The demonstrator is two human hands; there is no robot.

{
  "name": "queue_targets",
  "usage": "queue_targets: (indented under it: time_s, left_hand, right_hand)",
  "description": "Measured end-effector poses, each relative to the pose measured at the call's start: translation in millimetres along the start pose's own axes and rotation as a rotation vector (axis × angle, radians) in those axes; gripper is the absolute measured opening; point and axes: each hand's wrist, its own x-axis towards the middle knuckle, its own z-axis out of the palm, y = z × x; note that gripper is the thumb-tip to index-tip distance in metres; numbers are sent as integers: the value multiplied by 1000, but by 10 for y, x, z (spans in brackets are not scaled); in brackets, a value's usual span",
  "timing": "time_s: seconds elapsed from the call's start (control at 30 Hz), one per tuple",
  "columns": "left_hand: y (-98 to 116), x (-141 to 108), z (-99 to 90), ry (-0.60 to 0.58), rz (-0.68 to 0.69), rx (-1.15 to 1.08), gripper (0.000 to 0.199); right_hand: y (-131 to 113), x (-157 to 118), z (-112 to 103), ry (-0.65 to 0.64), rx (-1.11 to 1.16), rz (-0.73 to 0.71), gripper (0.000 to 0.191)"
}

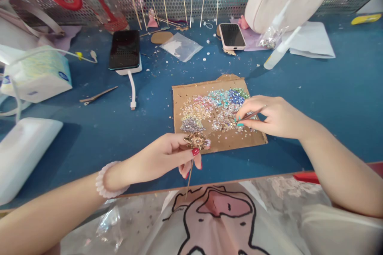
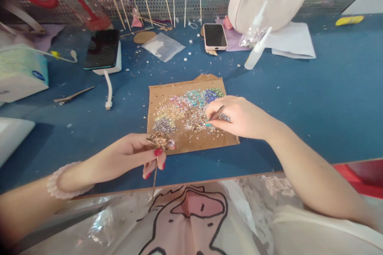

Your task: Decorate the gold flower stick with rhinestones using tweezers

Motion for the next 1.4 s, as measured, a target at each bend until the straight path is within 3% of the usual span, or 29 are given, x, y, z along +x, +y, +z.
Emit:
queue_targets:
  time_s: [0.2, 0.93, 1.4]
  left_hand:
    - [9, 1, -5, -2, 3, 18, 19]
    - [17, -8, 7, 3, -6, 55, 21]
    - [18, -14, 4, -5, 6, 64, 21]
  right_hand:
    - [18, -9, 5, 60, -84, 5, 19]
    - [32, -5, 14, 86, -103, 22, 16]
    - [56, -53, -55, 26, -70, 35, 10]
